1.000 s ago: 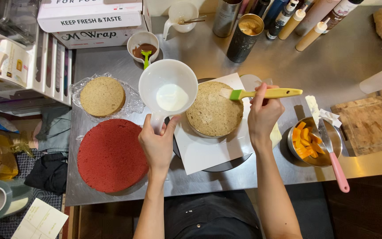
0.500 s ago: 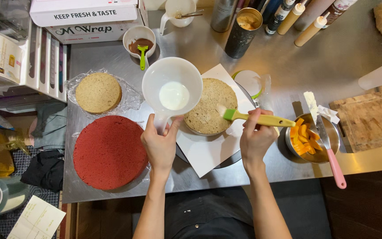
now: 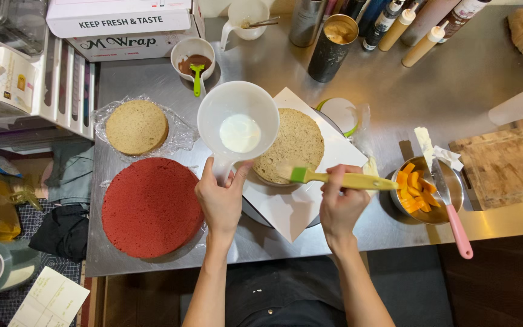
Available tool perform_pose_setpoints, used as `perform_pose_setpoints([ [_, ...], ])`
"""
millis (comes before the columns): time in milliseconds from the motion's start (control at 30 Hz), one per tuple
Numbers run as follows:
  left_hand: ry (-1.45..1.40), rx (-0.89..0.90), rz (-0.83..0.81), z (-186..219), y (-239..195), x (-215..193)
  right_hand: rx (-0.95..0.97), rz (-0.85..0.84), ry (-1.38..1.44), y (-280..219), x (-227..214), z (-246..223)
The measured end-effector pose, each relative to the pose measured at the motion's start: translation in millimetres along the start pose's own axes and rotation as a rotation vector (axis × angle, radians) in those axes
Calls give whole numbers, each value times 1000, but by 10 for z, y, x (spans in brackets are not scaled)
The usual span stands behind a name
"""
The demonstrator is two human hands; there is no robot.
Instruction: The person brushes a liquid onto a cake layer, spreads white cream with a spatula, pipes additional cream from a bag, and places sliced orange fruit pieces on top. The cake remains on a rotating stand during the process.
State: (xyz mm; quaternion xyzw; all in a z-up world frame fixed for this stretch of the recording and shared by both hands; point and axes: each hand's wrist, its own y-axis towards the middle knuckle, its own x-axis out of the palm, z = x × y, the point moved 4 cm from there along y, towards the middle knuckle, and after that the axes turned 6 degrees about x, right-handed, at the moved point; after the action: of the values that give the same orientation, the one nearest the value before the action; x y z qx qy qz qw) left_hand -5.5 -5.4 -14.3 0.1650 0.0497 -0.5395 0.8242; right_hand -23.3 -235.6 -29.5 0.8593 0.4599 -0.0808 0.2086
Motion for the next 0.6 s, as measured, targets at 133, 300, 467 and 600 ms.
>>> perform_pose_setpoints([
  [133,-33,126,-2,20,27,-26,-90,60,139,113,-145,-232],
  [300,82,182,-45,20,26,-24,-158,-24,545,444,-158,-744],
  [467,61,265,-24,130,-19,29,-367,-275,94,630,519,-1023],
  [600,-5,141,-31,109,-38,8,-428,-212,-9,580,560,-1000],
])
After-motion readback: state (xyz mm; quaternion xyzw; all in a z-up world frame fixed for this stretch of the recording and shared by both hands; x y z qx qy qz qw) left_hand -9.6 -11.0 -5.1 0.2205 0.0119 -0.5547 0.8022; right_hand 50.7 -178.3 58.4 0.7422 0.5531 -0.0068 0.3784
